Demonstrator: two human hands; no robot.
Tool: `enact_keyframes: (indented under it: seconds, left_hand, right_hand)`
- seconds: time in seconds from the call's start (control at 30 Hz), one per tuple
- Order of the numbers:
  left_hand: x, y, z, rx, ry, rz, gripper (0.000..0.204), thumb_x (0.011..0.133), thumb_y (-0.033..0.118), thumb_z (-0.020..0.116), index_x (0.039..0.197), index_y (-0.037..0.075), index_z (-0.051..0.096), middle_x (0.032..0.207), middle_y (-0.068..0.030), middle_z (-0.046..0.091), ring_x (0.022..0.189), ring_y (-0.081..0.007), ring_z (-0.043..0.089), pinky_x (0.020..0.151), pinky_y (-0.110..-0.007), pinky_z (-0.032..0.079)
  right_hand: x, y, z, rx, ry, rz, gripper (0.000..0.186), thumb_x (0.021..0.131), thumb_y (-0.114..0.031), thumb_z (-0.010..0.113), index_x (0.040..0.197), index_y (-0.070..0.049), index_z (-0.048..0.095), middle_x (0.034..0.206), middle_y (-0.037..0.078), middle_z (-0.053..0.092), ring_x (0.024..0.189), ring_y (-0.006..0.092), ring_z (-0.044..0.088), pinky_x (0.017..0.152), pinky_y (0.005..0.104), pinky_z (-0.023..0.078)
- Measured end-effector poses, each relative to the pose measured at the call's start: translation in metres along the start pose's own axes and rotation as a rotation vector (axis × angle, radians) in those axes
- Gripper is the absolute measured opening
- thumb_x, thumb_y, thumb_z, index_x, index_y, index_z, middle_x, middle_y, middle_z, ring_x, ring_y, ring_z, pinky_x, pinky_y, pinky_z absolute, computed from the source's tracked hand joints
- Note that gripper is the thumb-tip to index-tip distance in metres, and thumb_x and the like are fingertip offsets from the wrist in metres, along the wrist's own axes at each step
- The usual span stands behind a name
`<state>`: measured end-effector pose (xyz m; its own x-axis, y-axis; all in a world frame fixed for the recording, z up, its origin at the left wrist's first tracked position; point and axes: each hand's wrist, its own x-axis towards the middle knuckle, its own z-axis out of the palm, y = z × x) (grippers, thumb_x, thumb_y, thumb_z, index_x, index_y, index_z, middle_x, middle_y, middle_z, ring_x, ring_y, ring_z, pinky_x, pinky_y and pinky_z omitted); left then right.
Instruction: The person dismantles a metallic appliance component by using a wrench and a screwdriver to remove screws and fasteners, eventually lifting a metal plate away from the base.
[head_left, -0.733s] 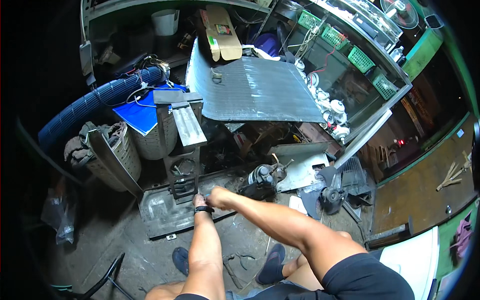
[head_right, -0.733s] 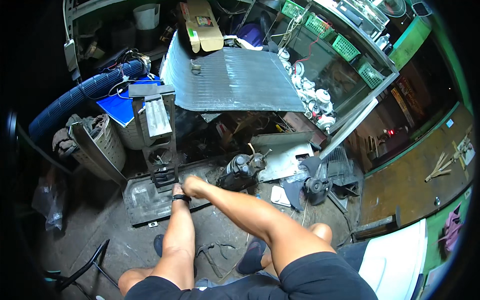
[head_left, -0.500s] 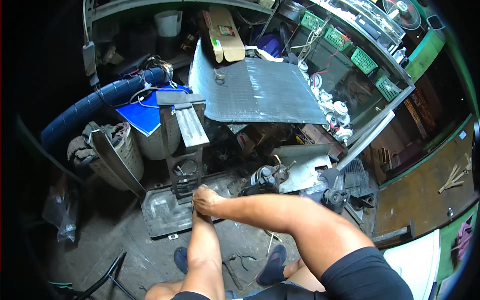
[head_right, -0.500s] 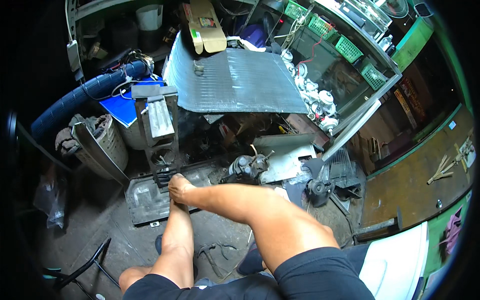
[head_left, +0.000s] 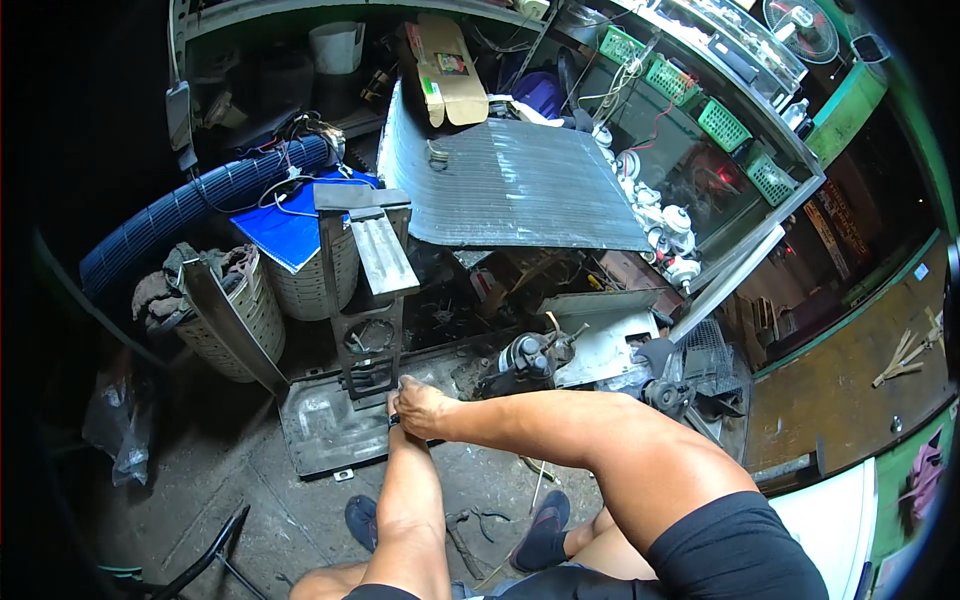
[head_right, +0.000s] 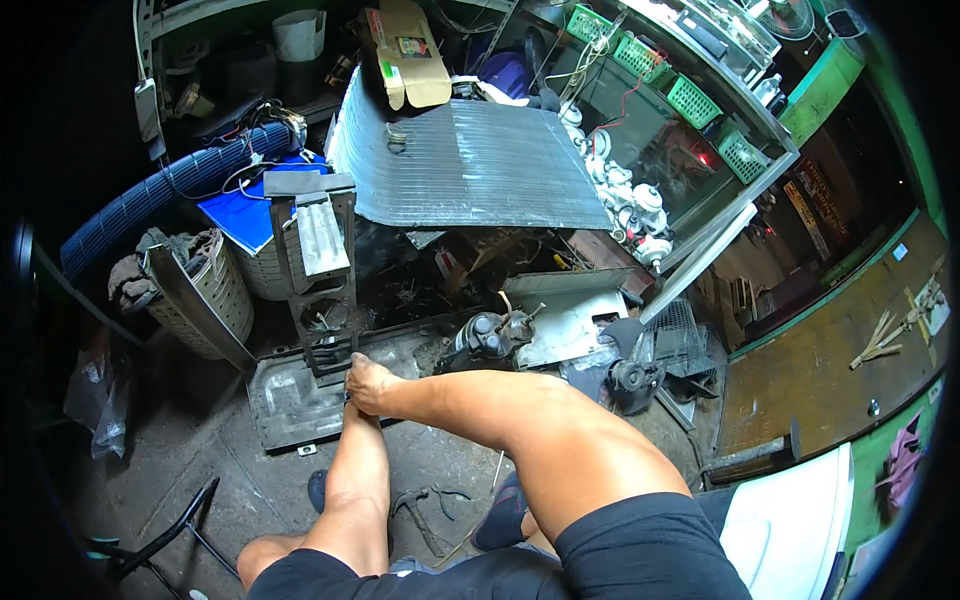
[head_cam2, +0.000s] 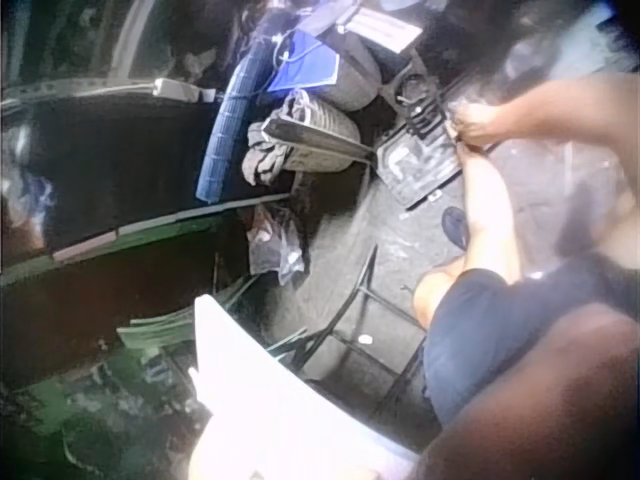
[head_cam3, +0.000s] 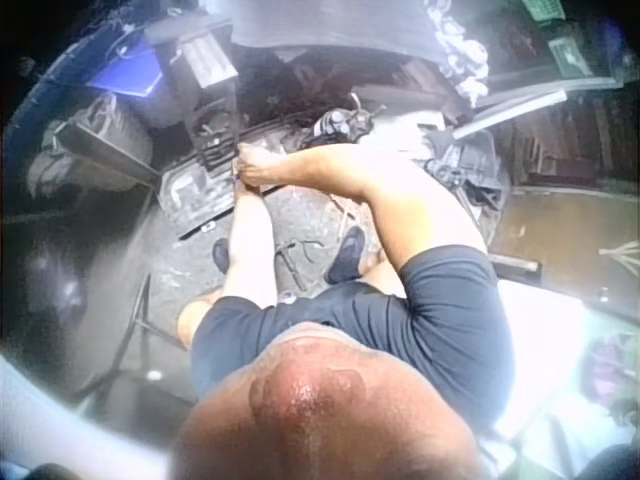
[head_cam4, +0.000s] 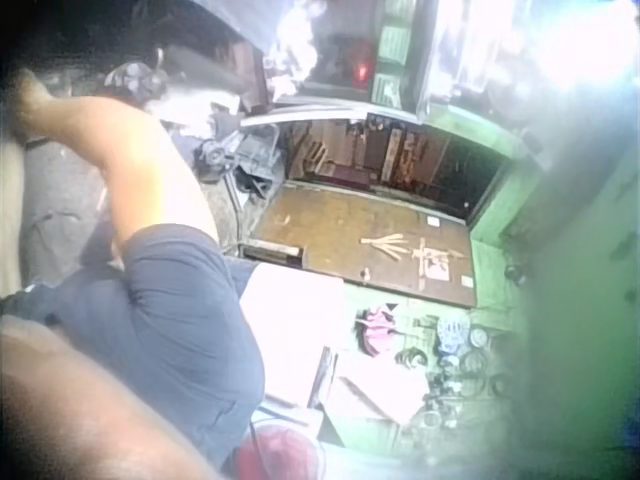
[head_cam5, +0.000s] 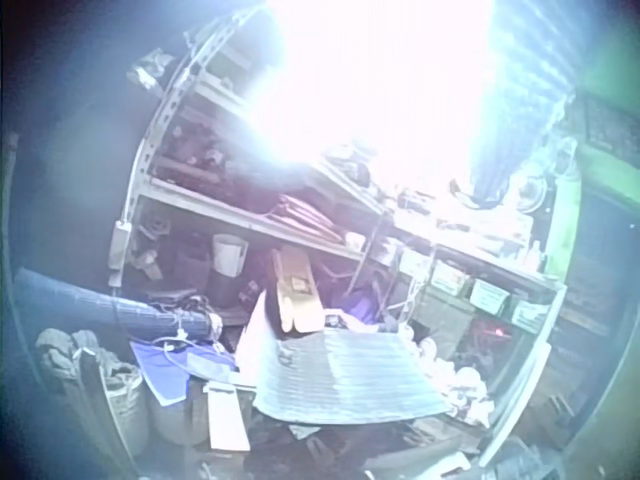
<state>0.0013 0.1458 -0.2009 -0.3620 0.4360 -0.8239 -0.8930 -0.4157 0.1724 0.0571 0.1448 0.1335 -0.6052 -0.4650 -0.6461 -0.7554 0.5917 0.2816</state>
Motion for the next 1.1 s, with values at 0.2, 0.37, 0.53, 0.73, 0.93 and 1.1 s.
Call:
enact_keyframes:
  seconds: [0.2,0.37,0.53,0.73,0.93,1.1]
  left_hand:
    - [0.007,0.007,0.0,0.026,0.12,-0.012,0.05,0.099,0.049,0.041,0.11,0.006,0.064,0.107,-0.0162,0.07,0.098,-0.0372,0.064,0.093,-0.055,0.051]
    - [0.01,0.043,-0.002,0.03,0.153,0.095,0.058,0.098,0.057,0.038,0.112,0.007,0.065,0.111,-0.0191,0.07,0.103,-0.0393,0.064,0.096,-0.055,0.05]
    - [-0.025,-0.072,0.028,-0.063,-0.084,-0.215,0.061,0.1,0.058,0.033,0.116,0.009,0.065,0.116,-0.0206,0.069,0.114,-0.0402,0.061,0.103,-0.056,0.045]
    - [-0.006,0.041,-0.012,-0.003,0.128,0.203,0.054,0.103,0.054,0.041,0.116,0.006,0.065,0.11,-0.0176,0.069,0.101,-0.035,0.065,0.085,-0.052,0.051]
    - [-0.04,-0.012,0.014,0.291,0.295,0.032,0.039,0.108,0.051,0.044,0.106,0.016,0.059,0.081,-0.0046,0.057,0.062,-0.0204,0.05,0.05,-0.037,0.041]
    - [-0.109,0.053,-0.024,0.432,0.281,0.414,0.017,0.091,0.011,0.049,0.095,0.005,0.064,0.077,-0.0082,0.057,0.054,-0.0219,0.05,0.043,-0.039,0.04]
  right_hand:
    - [-0.029,-0.003,0.0,1.254,0.232,0.754,0.047,0.095,-0.029,0.065,0.129,0.003,0.064,0.115,0.019,0.071,0.096,0.0363,0.072,0.089,0.0492,0.056]
    - [-0.015,-0.006,0.015,1.47,0.159,0.826,0.056,0.096,-0.037,0.065,0.131,0.006,0.059,0.119,0.027,0.07,0.088,0.0416,0.073,0.085,0.0489,0.059]
    - [-0.043,-0.039,0.095,0.597,0.18,0.504,0.036,0.097,-0.018,0.061,0.13,-0.005,0.063,0.122,0.019,0.064,0.109,0.0432,0.069,0.093,0.0466,0.058]
    - [-0.022,-0.029,0.01,1.103,0.328,0.69,0.05,0.094,-0.025,0.063,0.137,0.001,0.057,0.122,0.034,0.065,0.115,0.0456,0.068,0.095,0.0499,0.057]
    - [-0.045,-0.024,0.104,1.26,0.405,0.83,0.042,0.089,-0.027,0.065,0.11,0.01,0.067,0.106,0.038,0.068,0.108,0.0505,0.068,0.093,0.0548,0.055]
    - [-0.035,-0.017,0.061,1.272,0.452,0.754,0.034,0.089,-0.022,0.064,0.103,0.008,0.073,0.111,0.035,0.069,0.111,0.048,0.068,0.096,0.0508,0.056]
